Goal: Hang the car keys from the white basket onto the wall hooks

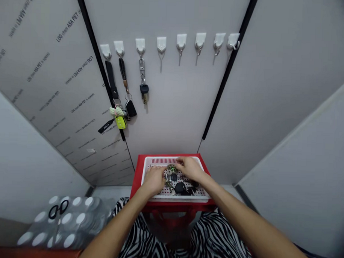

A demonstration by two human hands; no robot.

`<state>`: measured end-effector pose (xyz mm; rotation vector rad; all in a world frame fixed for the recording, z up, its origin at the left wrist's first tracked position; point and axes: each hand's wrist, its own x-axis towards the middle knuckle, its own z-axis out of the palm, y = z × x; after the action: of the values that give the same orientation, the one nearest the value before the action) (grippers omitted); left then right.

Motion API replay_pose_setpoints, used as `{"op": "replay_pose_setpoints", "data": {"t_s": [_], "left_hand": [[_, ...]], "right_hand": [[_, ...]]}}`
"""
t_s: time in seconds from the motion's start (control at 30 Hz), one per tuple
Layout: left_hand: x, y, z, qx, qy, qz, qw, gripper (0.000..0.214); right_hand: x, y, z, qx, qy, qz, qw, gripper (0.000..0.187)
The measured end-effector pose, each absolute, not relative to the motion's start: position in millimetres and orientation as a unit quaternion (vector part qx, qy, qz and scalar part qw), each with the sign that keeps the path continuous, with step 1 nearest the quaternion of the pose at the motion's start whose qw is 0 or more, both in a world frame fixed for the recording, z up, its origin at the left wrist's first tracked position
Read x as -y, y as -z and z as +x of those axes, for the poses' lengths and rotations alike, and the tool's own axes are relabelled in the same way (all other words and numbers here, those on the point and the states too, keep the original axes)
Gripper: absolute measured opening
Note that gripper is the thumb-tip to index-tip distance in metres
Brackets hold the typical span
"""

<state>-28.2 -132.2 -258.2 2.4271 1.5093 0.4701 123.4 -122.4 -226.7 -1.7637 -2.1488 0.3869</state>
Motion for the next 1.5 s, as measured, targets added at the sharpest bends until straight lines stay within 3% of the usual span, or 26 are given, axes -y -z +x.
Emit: {"op": "replay_pose_setpoints", "data": {"t_s": [0.13,0.27,0.37,0.47,0.63,0.8,0.97,1.13,1.23,1.37,1.43,1.5], "left_hand": [[131.0,259.0,-29.6,-0.523,-0.182,0.821,0.137,0.040],[131.2,256.1,-30.7,-0.517,-0.186,0.819,0.166,0.040],[133.3,254.0,-31.3,-0.515,-0.200,0.813,0.185,0.051],[136.3,252.6,-31.7,-0.514,-0.231,0.801,0.203,0.058],[136.4,249.7,-30.7,-0.466,-0.289,0.783,0.293,0.025],[130.4,239.2,-34.6,-0.389,-0.415,0.669,0.479,0.020],[126.5,216.9,-47.5,-0.390,-0.474,0.560,0.556,0.014],[123.1,190.5,-56.2,-0.394,-0.474,0.562,0.552,0.009],[120.0,178.5,-56.6,-0.367,-0.478,0.555,0.574,0.011],[116.1,169.2,-54.8,-0.327,-0.486,0.540,0.605,0.016],[115.6,165.9,-54.4,-0.314,-0.482,0.547,0.608,0.017],[115.9,162.4,-55.0,-0.310,-0.474,0.556,0.609,0.016]], "right_hand": [[115.2,237.8,109.5,0.769,-0.121,-0.620,0.097,0.023],[116.9,245.3,106.5,0.774,-0.146,-0.603,0.125,0.018],[117.3,244.3,105.6,0.759,-0.207,-0.581,0.210,0.016],[118.4,235.4,102.1,0.679,-0.381,-0.529,0.336,0.015],[124.9,205.4,99.2,0.532,-0.559,-0.435,0.464,0.023],[125.6,187.4,104.5,0.426,-0.606,-0.405,0.537,0.025],[123.8,188.2,104.4,0.409,-0.614,-0.396,0.547,0.023],[123.7,189.4,100.9,0.438,-0.599,-0.397,0.540,0.024],[120.9,190.0,101.2,0.471,-0.535,-0.453,0.536,0.025],[118.6,189.6,101.8,0.595,-0.349,-0.513,0.511,0.032],[120.0,185.9,99.7,0.668,-0.276,-0.498,0.478,0.030],[122.5,179.7,95.4,0.728,-0.280,-0.451,0.434,0.027]]}}
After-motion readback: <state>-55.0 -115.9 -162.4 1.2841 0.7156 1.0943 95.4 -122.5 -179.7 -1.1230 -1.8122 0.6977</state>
